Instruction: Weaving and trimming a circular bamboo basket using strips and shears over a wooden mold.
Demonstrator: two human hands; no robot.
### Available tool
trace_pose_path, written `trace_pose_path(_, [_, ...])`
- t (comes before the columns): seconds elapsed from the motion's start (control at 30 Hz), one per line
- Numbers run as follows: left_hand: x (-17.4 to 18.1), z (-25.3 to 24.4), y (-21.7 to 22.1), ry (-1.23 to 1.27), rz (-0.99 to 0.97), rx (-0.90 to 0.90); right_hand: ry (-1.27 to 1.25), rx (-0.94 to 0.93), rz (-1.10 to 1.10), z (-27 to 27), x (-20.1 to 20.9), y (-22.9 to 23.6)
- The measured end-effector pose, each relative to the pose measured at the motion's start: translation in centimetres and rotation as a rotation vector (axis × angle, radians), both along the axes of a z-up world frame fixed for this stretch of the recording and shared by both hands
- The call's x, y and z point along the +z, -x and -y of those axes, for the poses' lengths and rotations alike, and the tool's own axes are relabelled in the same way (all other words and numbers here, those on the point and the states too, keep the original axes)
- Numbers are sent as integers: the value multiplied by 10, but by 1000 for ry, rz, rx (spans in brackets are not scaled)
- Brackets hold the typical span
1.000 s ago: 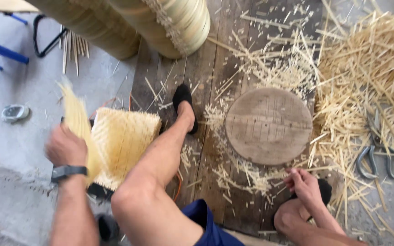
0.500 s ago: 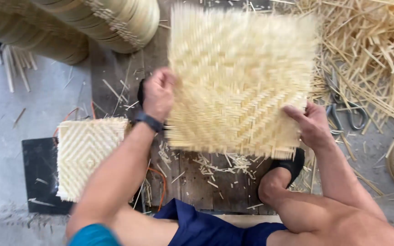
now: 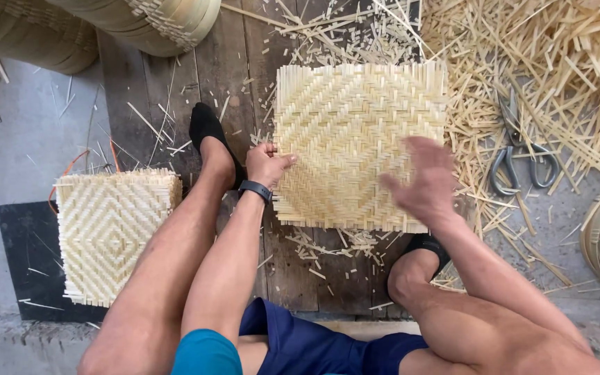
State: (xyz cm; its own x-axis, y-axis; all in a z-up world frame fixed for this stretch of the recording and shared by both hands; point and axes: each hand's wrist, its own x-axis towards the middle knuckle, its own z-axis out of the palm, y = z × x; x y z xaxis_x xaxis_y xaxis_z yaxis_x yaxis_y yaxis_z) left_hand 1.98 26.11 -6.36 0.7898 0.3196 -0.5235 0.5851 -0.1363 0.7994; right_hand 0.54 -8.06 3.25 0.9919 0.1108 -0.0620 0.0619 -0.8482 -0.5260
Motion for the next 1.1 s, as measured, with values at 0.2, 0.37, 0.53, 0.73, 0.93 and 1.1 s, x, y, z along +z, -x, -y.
trace_pose_path(0.2, [35, 30, 28, -466, 166, -22, 283, 477, 152, -34, -15, 12])
trace_pose_path(0.37, [156, 149, 77, -338, 175, -42, 360, 476, 129, -36, -13, 10])
trace_pose_path(0.53, [162, 181, 102, -552, 710, -383, 363, 482, 137, -43, -10, 5])
trace_pose_path(0.73, [58, 35, 36, -388, 265, 38, 309, 444, 130, -42, -9, 12])
trace_pose_path(0.93, [-28, -9, 28, 136, 70, 117, 52, 399, 72, -18, -9, 10])
trace_pose_path(1.1, [-24, -14, 28, 89, 0, 78, -127, -208, 349, 153, -41, 8])
